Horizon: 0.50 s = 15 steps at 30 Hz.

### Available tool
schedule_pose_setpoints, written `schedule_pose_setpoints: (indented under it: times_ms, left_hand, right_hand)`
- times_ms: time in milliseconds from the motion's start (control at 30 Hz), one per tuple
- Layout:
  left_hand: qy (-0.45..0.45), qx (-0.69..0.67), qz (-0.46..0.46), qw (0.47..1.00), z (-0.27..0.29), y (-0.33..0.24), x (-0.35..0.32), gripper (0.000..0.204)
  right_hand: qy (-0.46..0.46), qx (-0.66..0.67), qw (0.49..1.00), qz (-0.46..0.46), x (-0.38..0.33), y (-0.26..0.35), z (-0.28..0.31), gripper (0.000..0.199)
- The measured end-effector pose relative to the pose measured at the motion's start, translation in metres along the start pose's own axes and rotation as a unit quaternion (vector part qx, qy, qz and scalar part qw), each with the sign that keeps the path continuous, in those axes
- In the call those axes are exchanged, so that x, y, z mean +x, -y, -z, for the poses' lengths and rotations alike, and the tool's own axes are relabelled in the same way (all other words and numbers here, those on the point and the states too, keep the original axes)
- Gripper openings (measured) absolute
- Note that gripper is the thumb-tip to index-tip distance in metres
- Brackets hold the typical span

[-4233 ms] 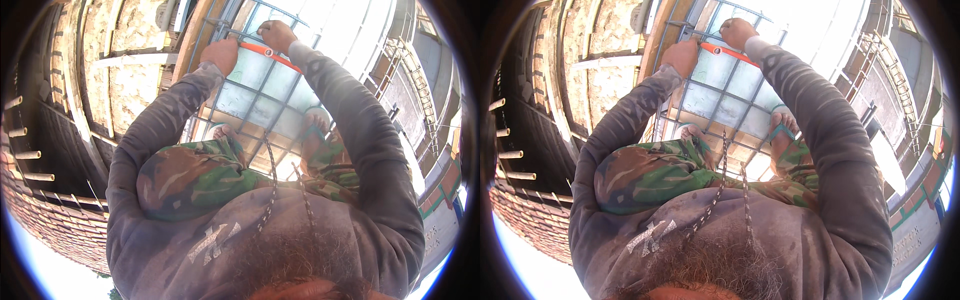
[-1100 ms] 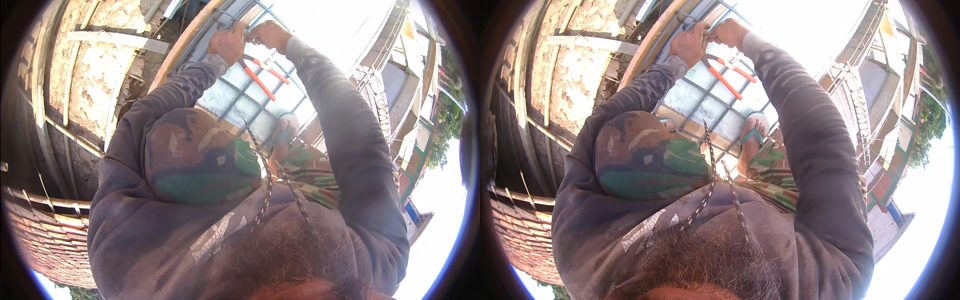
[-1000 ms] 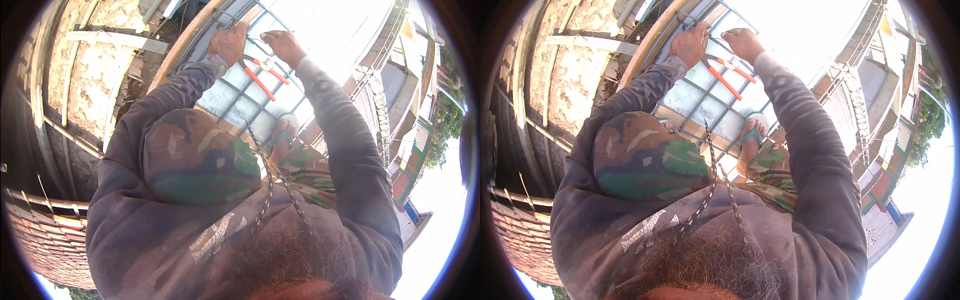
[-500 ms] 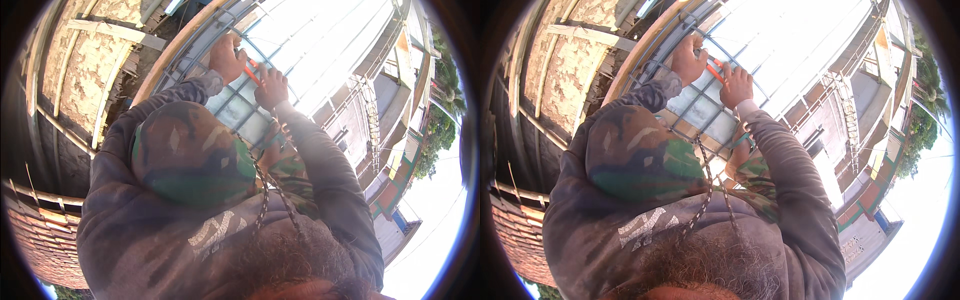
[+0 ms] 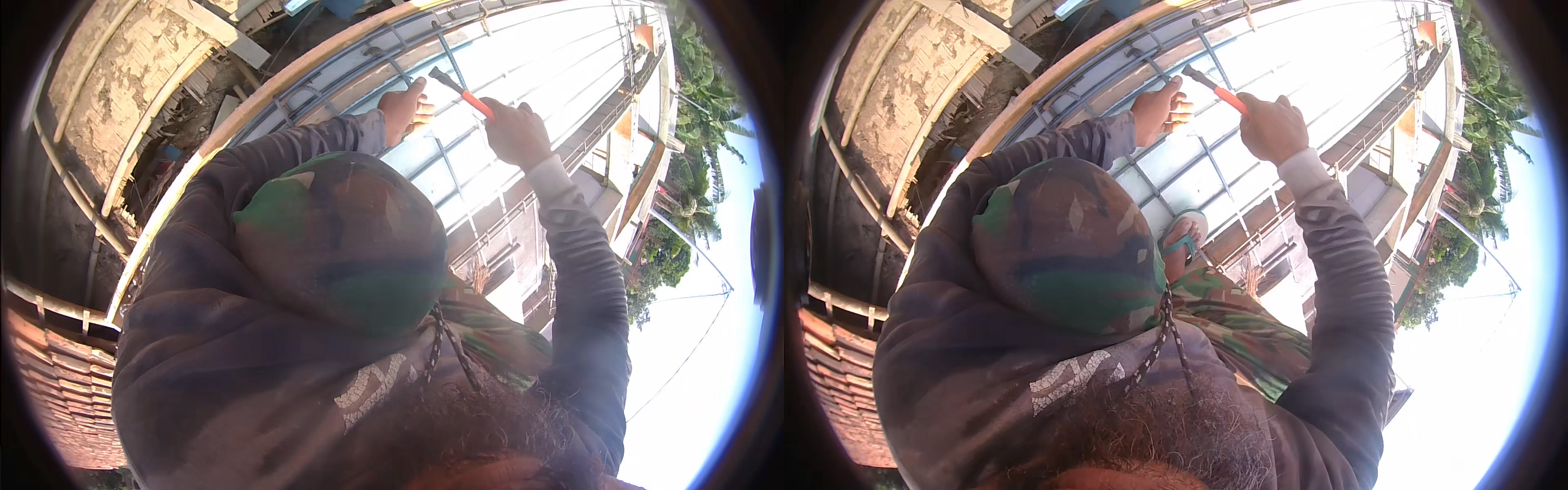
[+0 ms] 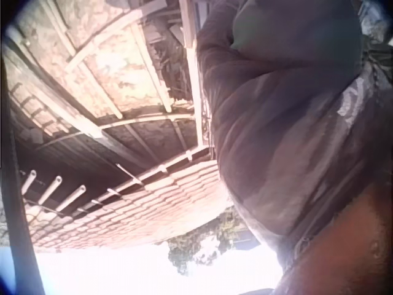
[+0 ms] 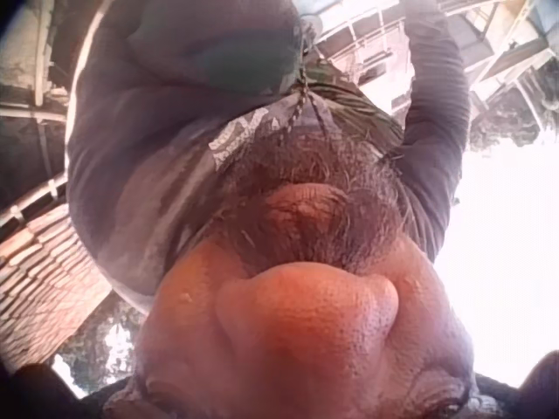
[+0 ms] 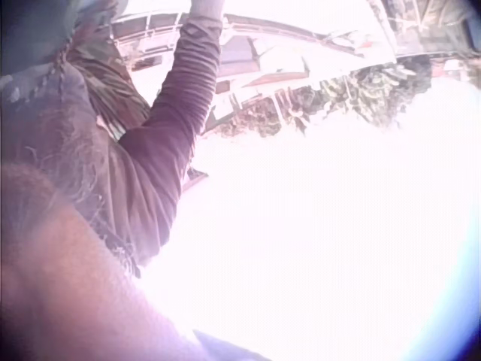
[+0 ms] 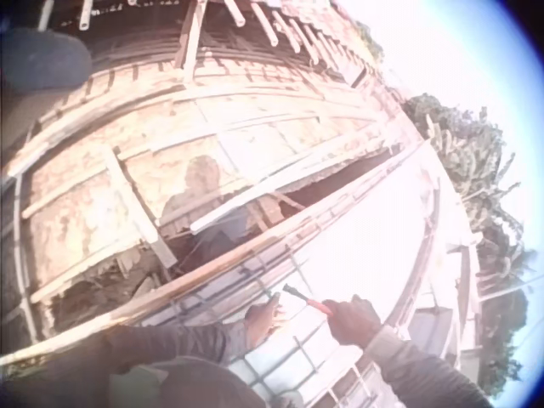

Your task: The person ties wire around a steel rebar grid on a roof using a pair of pliers and then hammers a piece of wood into place.

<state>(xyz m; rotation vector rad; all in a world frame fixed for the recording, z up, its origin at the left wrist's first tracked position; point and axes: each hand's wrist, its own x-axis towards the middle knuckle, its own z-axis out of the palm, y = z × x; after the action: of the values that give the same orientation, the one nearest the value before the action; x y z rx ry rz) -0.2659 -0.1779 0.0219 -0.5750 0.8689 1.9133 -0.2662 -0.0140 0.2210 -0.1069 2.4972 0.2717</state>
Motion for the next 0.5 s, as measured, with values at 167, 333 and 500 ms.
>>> schedule_pose_setpoints:
  times_ms: [167,333,500]
  left_hand:
    - [-0.015,-0.052,-0.081,0.995,0.001,0.015,0.04,0.041]
    - [-0.033,-0.003,-0.107,0.994,-0.007,0.034,0.048,0.031]
    - [-0.035,0.024,-0.147,0.988,-0.001,0.042,0.055,0.029]
  right_hand:
    - [0.08,-0.078,0.993,0.022,0.073,0.006,0.022,0.039]
    - [0.184,-0.108,0.977,0.001,0.097,0.018,0.024,0.047]
    - [0.204,-0.116,0.971,0.036,0.107,0.016,0.02,0.047]
